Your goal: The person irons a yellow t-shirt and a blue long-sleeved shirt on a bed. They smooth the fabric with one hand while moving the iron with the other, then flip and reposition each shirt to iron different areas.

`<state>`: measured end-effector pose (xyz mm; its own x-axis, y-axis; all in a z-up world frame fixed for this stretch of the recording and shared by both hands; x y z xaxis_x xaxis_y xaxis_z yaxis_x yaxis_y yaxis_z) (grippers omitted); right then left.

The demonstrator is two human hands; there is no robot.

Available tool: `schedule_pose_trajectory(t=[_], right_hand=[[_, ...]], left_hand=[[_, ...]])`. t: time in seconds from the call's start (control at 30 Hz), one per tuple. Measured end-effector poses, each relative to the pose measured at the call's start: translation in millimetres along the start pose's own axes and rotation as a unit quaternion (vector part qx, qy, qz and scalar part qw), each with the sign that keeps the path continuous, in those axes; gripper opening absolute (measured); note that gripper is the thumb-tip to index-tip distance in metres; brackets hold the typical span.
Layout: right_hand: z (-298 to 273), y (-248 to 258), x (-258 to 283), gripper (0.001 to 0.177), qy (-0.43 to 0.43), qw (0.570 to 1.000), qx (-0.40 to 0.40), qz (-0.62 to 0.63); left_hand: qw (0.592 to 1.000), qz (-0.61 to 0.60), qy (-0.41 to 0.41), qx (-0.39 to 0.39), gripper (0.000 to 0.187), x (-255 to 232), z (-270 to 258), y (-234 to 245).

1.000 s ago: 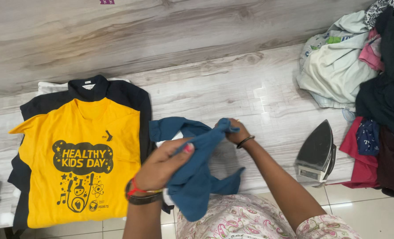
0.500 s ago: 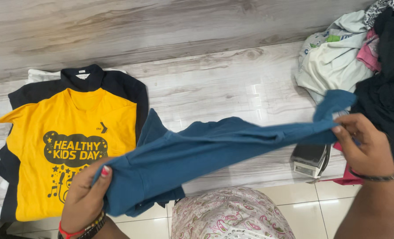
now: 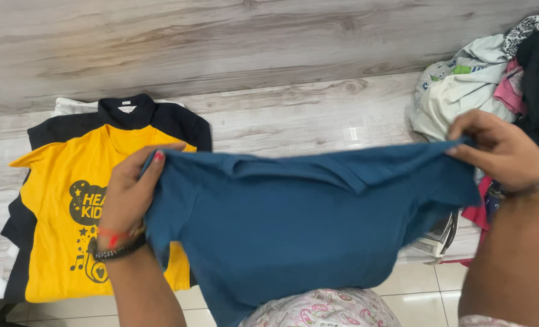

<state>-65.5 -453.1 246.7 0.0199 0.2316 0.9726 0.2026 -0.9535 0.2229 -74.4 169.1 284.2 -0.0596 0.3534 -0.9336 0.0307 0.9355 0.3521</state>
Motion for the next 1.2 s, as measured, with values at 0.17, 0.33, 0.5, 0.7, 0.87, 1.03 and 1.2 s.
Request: schedule_pose_trajectory(t=[0.17, 0.33, 0.5, 0.7, 0.87, 1.03, 1.2], right_hand=[[89.7, -91.9, 16.3, 0.032, 0.204, 0.918, -0.167, -0.295], [79.5, -194.5, -45.5, 0.030, 0.195, 0.928, -0.156, -0.276], [35.7, -281.4, -145.1, 0.050, 0.034, 0.935, 0.043, -0.352], [-30.2, -305.9, -189.9, 0.044, -0.045, 0.961, 0.180, -0.206], [-2.4, -185.5, -237.8, 0.050, -0.301, 0.915, -0.153, -0.222], [26.0, -157.6, -276.9, 0.049, -0.332, 0.894, -0.114, -0.277], [48.8, -147.8, -263.9, 0.025, -0.256, 0.934, -0.092, -0.229]], left_hand=[[0.889, 0.321, -0.127, -0.300, 0.025, 21.0, 76.9, -33.3], [0.900, 0.350, -0.187, -0.178, 0.042, 84.0, 55.3, -167.6], [0.869, 0.483, -0.026, 0.101, 0.071, 197.7, 0.5, -258.1], [0.815, 0.557, 0.028, 0.159, 0.076, 256.5, -63.7, -219.1], [0.756, 0.619, 0.087, 0.196, 0.069, 253.1, -61.0, -204.9], [0.868, 0.486, -0.071, 0.075, 0.058, 188.7, 24.3, -246.8], [0.915, 0.361, -0.147, 0.105, 0.062, 170.3, 108.6, -337.2]])
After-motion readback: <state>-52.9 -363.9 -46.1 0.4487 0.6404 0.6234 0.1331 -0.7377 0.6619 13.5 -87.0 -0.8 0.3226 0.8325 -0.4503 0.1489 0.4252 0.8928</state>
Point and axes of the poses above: each hand's wrist, its own z-axis towards the middle knuckle, its own y-axis out of the back of the hand, x = y × z, the point moved 7 cm from there along z, towards the middle knuckle, and after that the axes turned 8 degrees about z, right-handed, at the moved point
